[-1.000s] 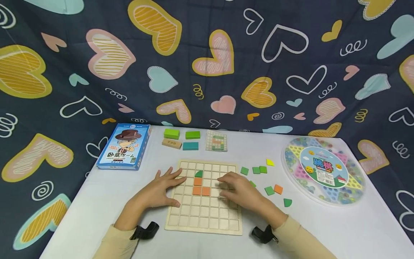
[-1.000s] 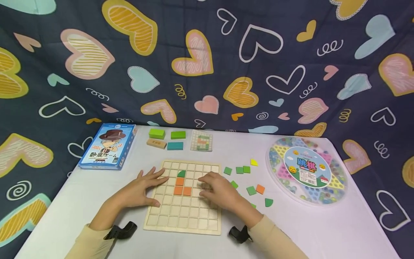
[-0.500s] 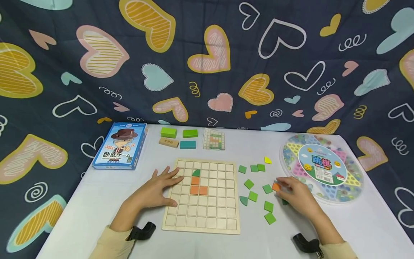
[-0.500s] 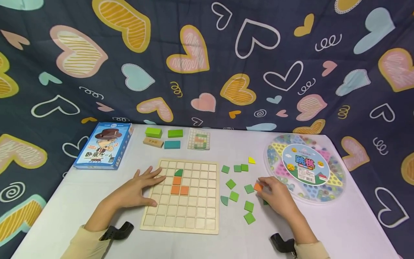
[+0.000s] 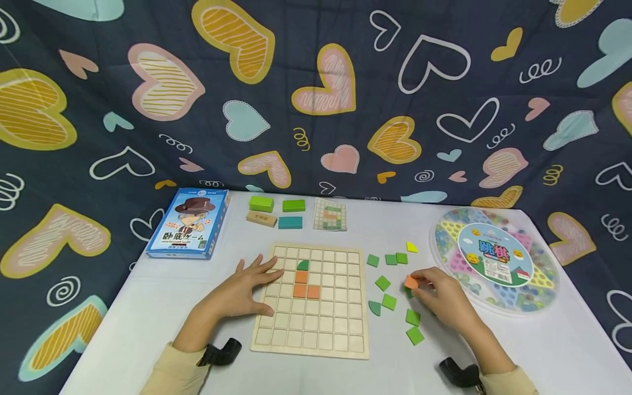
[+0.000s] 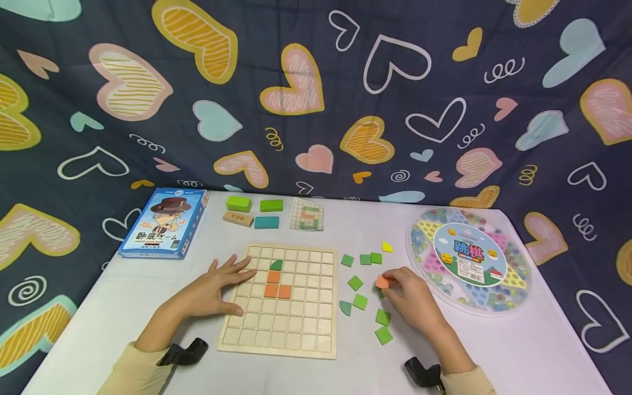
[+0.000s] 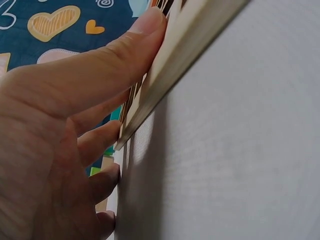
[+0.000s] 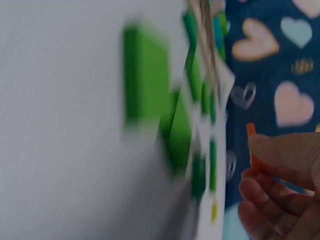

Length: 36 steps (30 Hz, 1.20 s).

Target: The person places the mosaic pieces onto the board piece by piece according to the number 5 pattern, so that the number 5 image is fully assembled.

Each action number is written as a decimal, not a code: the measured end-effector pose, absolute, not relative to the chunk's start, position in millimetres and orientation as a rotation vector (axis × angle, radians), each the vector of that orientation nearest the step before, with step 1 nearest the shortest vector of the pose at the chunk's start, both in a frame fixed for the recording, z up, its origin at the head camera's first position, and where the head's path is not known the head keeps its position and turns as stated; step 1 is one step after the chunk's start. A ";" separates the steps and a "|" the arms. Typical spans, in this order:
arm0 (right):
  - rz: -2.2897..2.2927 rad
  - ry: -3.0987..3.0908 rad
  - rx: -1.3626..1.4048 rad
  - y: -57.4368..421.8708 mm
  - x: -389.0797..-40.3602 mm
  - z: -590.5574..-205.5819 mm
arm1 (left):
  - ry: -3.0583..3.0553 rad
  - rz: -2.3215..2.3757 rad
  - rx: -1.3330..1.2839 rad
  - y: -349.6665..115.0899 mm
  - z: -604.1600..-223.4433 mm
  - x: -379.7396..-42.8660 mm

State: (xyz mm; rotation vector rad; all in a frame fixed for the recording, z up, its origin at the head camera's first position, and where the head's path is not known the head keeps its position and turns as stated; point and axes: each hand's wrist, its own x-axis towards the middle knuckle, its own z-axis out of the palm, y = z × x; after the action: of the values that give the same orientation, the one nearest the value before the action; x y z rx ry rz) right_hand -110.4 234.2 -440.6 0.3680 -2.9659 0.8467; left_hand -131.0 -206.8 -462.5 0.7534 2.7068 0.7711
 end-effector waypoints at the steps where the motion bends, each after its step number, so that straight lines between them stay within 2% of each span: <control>1: 0.868 -2.950 0.412 225.9 -110.1 -439.2 | 2.708 0.771 0.748 -207.2 -462.3 -130.5; 11: 0.956 -2.967 0.837 141.8 -118.7 -441.8 | 2.710 0.742 0.768 -207.0 -462.3 -132.3; 20: 0.789 -2.969 1.143 101.2 -132.0 -451.1 | 2.716 0.751 0.761 -208.4 -463.7 -130.6; 30: 0.806 -2.976 1.147 98.2 -136.5 -449.9 | 2.717 0.757 0.742 -209.9 -462.8 -129.9; 36: 1.004 -2.935 0.864 132.5 -155.4 -445.7 | 2.708 0.764 0.750 -209.5 -461.5 -129.4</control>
State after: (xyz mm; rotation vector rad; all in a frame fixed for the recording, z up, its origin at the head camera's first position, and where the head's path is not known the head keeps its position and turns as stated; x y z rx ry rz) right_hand -155.4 132.5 -445.7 0.8640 -2.9345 1.0040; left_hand -129.4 -209.5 -461.5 0.7500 2.7077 0.7637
